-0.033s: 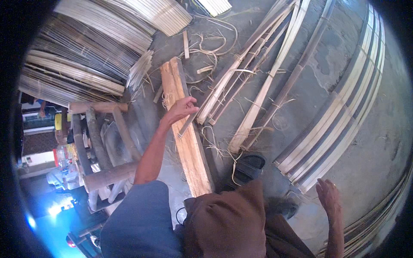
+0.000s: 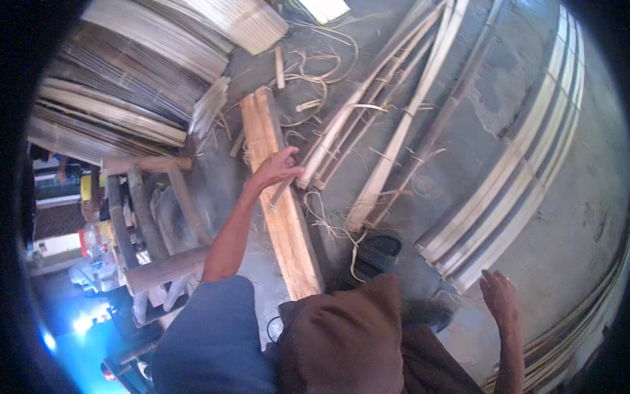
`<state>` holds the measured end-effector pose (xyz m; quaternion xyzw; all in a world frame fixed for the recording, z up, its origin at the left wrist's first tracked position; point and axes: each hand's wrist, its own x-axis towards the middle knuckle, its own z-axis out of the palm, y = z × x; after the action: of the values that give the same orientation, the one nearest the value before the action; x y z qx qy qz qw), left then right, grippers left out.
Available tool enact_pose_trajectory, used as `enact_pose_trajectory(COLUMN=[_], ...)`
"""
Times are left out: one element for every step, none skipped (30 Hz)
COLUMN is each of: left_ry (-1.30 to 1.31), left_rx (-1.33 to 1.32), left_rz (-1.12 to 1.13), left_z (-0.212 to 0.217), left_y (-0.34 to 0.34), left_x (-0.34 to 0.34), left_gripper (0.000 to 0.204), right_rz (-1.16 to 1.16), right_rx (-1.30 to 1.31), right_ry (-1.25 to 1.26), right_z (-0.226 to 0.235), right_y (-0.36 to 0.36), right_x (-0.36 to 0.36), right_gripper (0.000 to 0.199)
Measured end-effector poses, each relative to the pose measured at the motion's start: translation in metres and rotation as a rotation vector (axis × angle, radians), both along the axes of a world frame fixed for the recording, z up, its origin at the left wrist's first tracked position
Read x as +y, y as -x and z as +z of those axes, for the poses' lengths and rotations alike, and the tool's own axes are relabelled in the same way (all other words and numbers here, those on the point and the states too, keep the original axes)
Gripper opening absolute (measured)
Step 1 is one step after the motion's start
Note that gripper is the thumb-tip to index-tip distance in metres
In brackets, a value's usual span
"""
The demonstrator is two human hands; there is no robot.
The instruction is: The person repeatedly picks up thin wooden strips from a pile on the floor, aligns them side-by-side, and places them into a growing stack. The person handles the strips one at a time, occasionally adjusting their position before adding them to the stack.
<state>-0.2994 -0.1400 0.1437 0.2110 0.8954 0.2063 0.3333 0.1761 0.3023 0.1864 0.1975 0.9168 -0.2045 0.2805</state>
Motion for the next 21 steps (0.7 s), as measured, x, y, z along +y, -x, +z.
enact_pose_trajectory(left_ry=[0.008,0.015,0.018,-0.095,-0.06,-0.066,-0.088,-0.109,-0.149,-0.19,-0.232,-0.295,-0.356,-0.415,-0.395,-0.37,-0.305,-0.24,-0.28,-0.32,-0.37], left_rx=[0.115,0.231,0.152,0.089,-0.09,0.001,0.181,0.36,0.513,0.664,0.815,0.611,0.41,0.208,0.137,0.067,0.067,0.064,0.119,0.172,0.218], left_rz=[-0.089,-0.18,-0.144,-0.118,-0.056,-0.081,-0.114,-0.142,-0.126,-0.106,-0.082,-0.012,0.06,0.132,0.072,0.012,0.003,-0.004,0.001,0.005,0.004], left_z=[-0.01,-0.018,-0.026,-0.036,-0.014,0.002,-0.006,-0.015,-0.014,-0.014,-0.015,-0.013,-0.009,-0.009,-0.009,-0.009,-0.021,-0.038,-0.052,-0.064,-0.066], left_y=[-0.006,-0.009,-0.006,-0.003,-0.001,-0.01,-0.011,-0.011,-0.011,-0.011,-0.012,-0.02,-0.031,-0.044,-0.059,-0.075,-0.088,-0.098,-0.104,-0.109,-0.112], left_x=[-0.002,-0.005,-0.015,-0.024,0.003,0.019,0.011,0.004,0.011,0.018,0.026,0.033,0.045,0.058,0.068,0.076,0.079,0.079,0.084,0.089,0.101], left_gripper=[0.059,0.065,0.068,0.061,0.053,0.041,0.038,0.034,0.033,0.031,0.03,0.03,0.029,0.029,0.028,0.027,0.026,0.025,0.027,0.029,0.031], right_rz=[0.02,0.011,0.091,0.137,0.048,0.015,-0.002,-0.016,0.0,0.018,0.038,0.037,0.038,0.04,0.058,0.076,0.098,0.097,0.089,0.079,0.082], right_rx=[0.05,0.017,0.109,0.214,0.171,0.13,0.103,0.075,0.091,0.107,0.122,0.097,0.077,0.056,0.064,0.074,0.083,0.08,0.075,0.067,0.067], right_ry=[-0.015,0.026,-0.014,-0.002,0.012,0.02,0.039,0.059,0.055,0.05,0.045,0.052,0.056,0.06,0.068,0.081,0.091,0.102,0.109,0.116,0.107], right_z=[0.002,-0.004,-0.01,-0.024,-0.012,-0.006,-0.002,0.002,0.0,-0.004,-0.007,-0.008,-0.009,-0.01,-0.012,-0.017,-0.018,-0.017,-0.014,-0.013,-0.011], right_y=[0.003,0.006,0.005,-0.003,0.012,0.02,0.03,0.035,0.036,0.035,0.035,0.035,0.037,0.037,0.038,0.037,0.039,0.043,0.048,0.051,0.05], right_x=[-0.002,0.002,0.003,0.01,0.005,0.001,-0.002,-0.005,-0.008,-0.011,-0.013,-0.019,-0.022,-0.025,-0.025,-0.027,-0.028,-0.029,-0.03,-0.032,-0.031], right_gripper=[0.028,0.028,0.03,0.028,0.028,0.028,0.028,0.028,0.028,0.027,0.027,0.026,0.026,0.025,0.025,0.024,0.024,0.024,0.023,0.023,0.022])
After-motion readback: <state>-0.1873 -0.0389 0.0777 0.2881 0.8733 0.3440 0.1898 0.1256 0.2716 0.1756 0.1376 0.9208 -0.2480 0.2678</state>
